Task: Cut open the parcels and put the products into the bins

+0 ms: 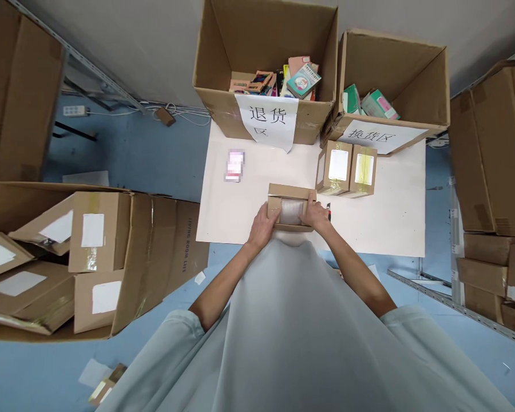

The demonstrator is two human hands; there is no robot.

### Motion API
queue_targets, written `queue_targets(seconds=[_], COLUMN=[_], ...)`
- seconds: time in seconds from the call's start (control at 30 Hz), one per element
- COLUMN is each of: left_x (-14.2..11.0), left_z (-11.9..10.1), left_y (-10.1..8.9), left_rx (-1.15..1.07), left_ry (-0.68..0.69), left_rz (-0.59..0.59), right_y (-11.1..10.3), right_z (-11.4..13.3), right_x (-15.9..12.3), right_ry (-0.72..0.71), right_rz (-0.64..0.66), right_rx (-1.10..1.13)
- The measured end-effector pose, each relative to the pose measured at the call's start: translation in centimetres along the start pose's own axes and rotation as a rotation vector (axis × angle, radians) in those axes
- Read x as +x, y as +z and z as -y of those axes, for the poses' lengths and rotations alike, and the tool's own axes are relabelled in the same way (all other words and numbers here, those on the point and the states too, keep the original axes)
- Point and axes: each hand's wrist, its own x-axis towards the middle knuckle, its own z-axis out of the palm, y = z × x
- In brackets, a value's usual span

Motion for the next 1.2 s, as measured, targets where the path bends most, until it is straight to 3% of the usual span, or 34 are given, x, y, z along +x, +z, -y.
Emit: queue_targets(seconds=[0.07,0.17,0.27,0.4,0.53,0.63,0.77,0.83,0.93,1.1,1.2], left_x=[0.6,1.2,1.2,0.2,-1.5,-2.4,-1.9,-0.9,1.5,6.7,9.2], left_z=[-0.7,-1.1,-0.4,0.5,1.6,3.3,4.6,3.9,1.2,-4.2,-5.8], left_y=[-0.3,-0.9,-1.9,-3.3,-4.4,-4.9,-4.5,-4.0,-3.0,-1.0,0.1], left_rx=[0.098,0.193,0.251,0.252,0.222,0.193,0.119,0.089,0.071,0.197,0.262], left_ry=[0.155,0.317,0.390,0.450,0.398,0.266,0.142,0.106,0.121,0.103,0.027], left_rz=[0.008,0.077,0.123,0.105,0.011,-0.055,-0.014,-0.011,0.013,0.176,0.217], right_y=[0.0,-0.2,0.1,2.1,4.5,5.7,6.2,6.2,6.1,6.0,5.8], right_z=[-0.5,-3.3,-7.0,-10.4,-10.7,-9.7,-7.9,-7.1,-6.4,-5.8,-5.7], right_x=[-0.2,-0.7,-1.4,-2.2,-2.7,-2.9,-3.2,-3.3,-3.4,-3.6,-3.6], right_ry=[-0.011,-0.107,-0.205,-0.169,-0.297,-0.463,-0.475,-0.456,-0.436,-0.409,-0.399], right_rz=[0.012,0.028,-0.025,-0.172,-0.384,-0.346,-0.252,-0.233,-0.215,-0.231,-0.223], right_rx=[0.034,0.154,0.305,0.353,0.249,0.251,0.192,0.146,0.102,0.108,0.130])
